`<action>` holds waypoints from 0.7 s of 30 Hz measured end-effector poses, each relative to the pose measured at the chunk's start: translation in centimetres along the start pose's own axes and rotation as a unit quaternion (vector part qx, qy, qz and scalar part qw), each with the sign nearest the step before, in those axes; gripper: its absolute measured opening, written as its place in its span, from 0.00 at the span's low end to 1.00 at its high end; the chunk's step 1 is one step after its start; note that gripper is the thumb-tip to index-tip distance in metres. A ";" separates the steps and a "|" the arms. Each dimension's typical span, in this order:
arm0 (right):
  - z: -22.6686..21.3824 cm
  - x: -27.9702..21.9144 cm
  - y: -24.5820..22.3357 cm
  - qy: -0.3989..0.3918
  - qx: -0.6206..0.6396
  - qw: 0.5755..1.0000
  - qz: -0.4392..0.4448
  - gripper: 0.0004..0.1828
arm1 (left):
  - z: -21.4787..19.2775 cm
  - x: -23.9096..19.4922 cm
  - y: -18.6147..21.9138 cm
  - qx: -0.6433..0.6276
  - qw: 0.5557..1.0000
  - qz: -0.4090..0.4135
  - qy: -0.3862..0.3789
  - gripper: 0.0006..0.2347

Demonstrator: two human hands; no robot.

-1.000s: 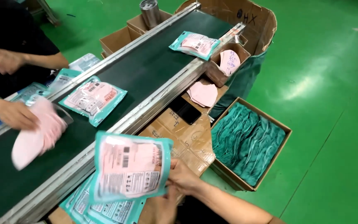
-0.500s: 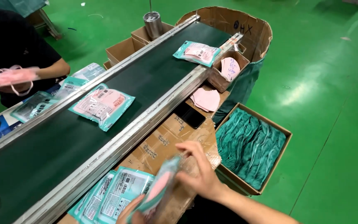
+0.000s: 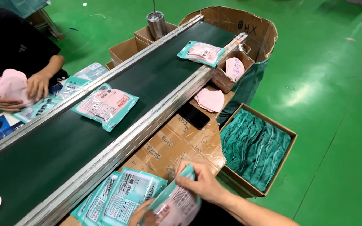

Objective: Packing pink face masks into plastic bags and stacking them on a production line.

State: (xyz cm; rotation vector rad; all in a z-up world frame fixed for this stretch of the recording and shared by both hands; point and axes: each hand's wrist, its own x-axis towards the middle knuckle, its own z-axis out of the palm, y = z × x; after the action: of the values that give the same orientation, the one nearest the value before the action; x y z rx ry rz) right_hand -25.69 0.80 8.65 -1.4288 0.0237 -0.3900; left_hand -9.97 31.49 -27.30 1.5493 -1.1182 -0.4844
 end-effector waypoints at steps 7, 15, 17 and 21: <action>-0.2 0.5 -0.2 -0.115 0.153 0.975 0.111 0.09 | 1.5 -0.7 -0.4 -0.090 0.995 0.008 0.036 0.13; -1.6 2.5 -4.3 -0.180 0.016 0.976 0.121 0.06 | 4.1 4.7 15.9 0.170 0.925 0.020 0.340 0.03; -1.8 3.1 -6.8 -0.184 -0.296 0.904 -0.246 0.09 | 3.9 8.0 23.1 0.311 0.889 0.191 0.277 0.06; -1.8 2.4 -6.4 -0.258 -0.292 0.892 -0.230 0.08 | 5.7 11.4 31.1 0.326 0.872 0.081 0.356 0.07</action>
State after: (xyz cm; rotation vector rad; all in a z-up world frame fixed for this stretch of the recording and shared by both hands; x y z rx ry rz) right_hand -25.47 -2.15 15.11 -2.1062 -0.6949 -0.3928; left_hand -21.33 20.59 2.41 1.9404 -0.8282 0.6266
